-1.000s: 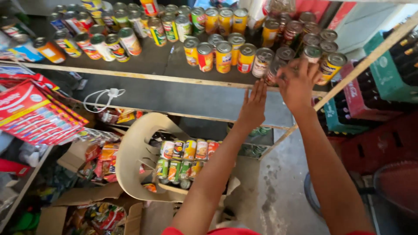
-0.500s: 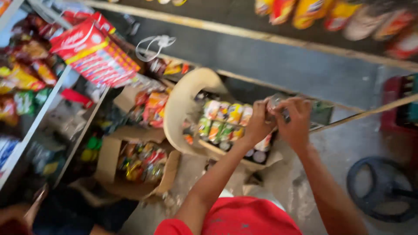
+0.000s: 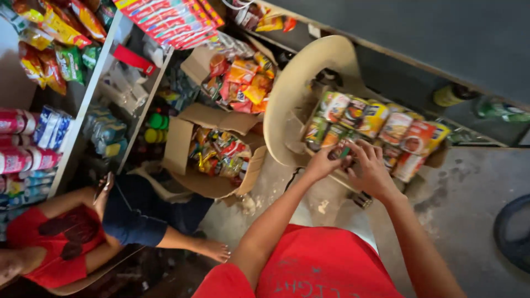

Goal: Organizes and stocks various canned goods onto shelves in a grocery store.

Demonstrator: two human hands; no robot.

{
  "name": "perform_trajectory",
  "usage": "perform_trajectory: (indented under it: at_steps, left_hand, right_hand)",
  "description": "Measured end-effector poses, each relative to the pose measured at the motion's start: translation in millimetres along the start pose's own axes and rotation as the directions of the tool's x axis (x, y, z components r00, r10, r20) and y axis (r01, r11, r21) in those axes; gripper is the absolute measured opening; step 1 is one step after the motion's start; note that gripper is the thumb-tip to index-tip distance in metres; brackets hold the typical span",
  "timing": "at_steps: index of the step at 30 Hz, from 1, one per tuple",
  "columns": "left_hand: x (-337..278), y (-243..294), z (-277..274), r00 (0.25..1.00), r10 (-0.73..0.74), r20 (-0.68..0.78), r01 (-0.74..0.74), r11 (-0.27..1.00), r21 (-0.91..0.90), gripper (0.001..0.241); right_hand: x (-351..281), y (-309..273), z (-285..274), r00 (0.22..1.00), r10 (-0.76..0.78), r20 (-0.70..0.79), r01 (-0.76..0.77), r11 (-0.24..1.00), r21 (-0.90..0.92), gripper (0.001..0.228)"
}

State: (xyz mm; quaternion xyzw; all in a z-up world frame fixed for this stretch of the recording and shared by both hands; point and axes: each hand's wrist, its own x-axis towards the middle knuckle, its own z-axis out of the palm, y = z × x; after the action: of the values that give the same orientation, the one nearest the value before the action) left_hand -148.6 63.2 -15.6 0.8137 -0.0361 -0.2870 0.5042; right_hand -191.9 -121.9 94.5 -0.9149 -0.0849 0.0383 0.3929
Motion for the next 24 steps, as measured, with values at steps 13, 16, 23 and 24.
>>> perform_trajectory:
  at_steps: [13,16,23,24]
  left_hand:
    - [43.9,-77.4,-23.1,0.977,0.002,-0.212,0.000,1.000,0.007,0.087]
    - [55.2,-92.6,-21.3,0.991,-0.043,-0.128,0.037,0.998,-0.052,0.097]
    - [60.4,-67.7,-27.0,0.964,0.234,-0.123,-0.255,0.944,-0.208,0.091]
    - [67.2,-47.7,-29.0,0.932,0.308,-0.190,-0.328,0.941,-0.082,0.087]
  right_hand:
    - [49.2,-23.7,72.3,0.987,0.089,-0.136,-0.069,0.987,0.146,0.047]
    - [45.0,-20.6,75.7,0.983,0.075,-0.167,-0.059,0.993,0.101,0.050]
    - [41.8,-34.8,56.4,0.962,0.141,-0.233,-0.094,0.975,0.202,0.043]
    - [47.8,-32.4,44.6,0.959,0.075,-0.272,-0.026,0.983,0.179,0.040]
